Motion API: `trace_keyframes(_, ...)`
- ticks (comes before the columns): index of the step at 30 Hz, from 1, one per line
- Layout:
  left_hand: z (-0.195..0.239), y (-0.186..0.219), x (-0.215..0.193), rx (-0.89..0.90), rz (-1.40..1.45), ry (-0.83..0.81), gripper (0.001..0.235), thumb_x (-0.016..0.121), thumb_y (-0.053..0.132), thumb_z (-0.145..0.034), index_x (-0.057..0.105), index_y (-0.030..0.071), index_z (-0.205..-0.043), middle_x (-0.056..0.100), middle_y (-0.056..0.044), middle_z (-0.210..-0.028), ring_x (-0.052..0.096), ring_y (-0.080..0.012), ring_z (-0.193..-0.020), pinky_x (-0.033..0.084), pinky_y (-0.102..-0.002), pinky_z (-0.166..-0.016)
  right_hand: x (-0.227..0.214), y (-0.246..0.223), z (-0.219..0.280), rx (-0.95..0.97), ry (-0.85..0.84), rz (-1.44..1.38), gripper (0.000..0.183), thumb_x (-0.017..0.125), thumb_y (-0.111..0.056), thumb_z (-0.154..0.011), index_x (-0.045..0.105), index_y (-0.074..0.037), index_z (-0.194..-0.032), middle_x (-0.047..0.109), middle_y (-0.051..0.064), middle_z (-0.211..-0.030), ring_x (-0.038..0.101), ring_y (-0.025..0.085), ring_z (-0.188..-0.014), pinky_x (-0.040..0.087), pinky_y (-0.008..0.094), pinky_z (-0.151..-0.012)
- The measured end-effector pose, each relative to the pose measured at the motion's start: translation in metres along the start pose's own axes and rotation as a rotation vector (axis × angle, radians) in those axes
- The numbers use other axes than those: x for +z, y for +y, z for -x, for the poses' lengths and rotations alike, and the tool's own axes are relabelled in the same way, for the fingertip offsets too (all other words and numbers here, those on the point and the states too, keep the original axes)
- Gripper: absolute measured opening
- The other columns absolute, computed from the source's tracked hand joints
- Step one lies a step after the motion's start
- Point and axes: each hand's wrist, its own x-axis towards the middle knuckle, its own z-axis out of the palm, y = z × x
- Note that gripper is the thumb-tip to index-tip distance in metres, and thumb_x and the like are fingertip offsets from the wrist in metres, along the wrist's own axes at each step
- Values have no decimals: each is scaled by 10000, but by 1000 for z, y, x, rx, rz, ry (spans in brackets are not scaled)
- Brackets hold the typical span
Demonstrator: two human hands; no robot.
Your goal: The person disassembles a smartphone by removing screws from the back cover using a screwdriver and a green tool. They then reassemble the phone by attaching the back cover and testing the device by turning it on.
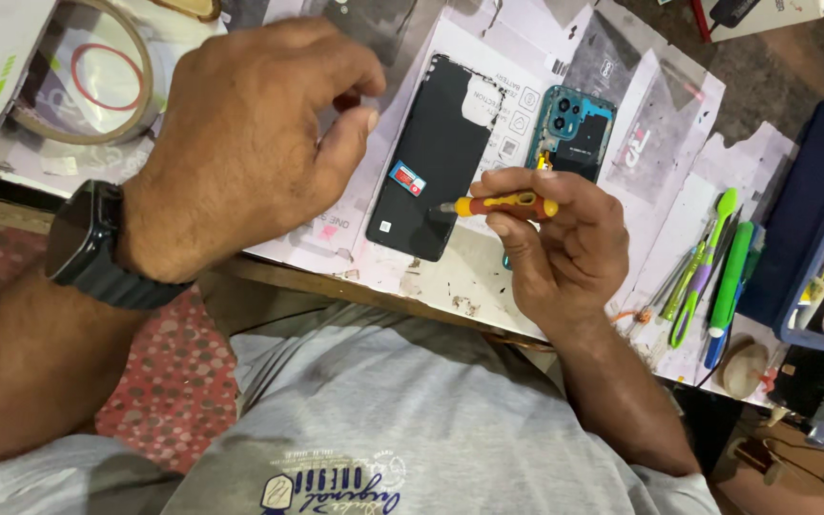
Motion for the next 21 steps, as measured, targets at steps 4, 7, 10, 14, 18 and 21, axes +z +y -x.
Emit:
trace_keyframes(4,7,2,5,-99,20,-69,117,719,122,-918,699,45,-1004,672,-114,-945,669,-314,-797,500,-450,-687,-1,1,-1,12,1,-4,474,604,163,-1072,405,-75,-1430,656,244,-1220,708,260,-1114,650,391,-990)
trace_keyframes(7,10,6,11,-116,4,-109,123,742,161,-919,716,65,-992,672,-106,-921,668,-310,-791,507,-447,-692,-2,-3,0,7,21,-3,479,599,160,-1076,395,-81,-1435,655,245,-1232,715,264,-1114,647,388,-994)
trace_keyframes(10,11,17,23,-172,105,-151,158,762,184,-877,721,61,-966,675,-100,-876,672,-301,-755,507,-437,-653,-7,-14,3,27,79,-9,440,584,155,-1098,407,-80,-1425,658,254,-1237,725,284,-1119,653,408,-989)
trace_keyframes(14,8,27,39,-204,311,-164,211,803,189,-835,726,43,-966,672,-78,-819,668,-251,-721,504,-385,-628,-16,-27,5,14,199,-23,382,607,114,-1095,437,-75,-1379,675,263,-1191,751,315,-1058,677,434,-933)
trace_keyframes(18,5,35,53,-359,603,-225,207,823,160,-830,743,28,-967,656,-25,-762,616,-133,-635,488,-289,-563,-25,-33,4,-61,299,-103,374,660,44,-1079,466,-82,-1371,699,261,-1152,767,321,-992,678,429,-894)
trace_keyframes(21,3,38,61,-433,752,-267,236,835,160,-821,759,31,-1004,661,25,-763,574,-46,-657,490,-229,-578,-29,-33,4,-121,356,-156,373,692,10,-1081,485,-75,-1379,718,264,-1147,769,313,-983,681,432,-890)
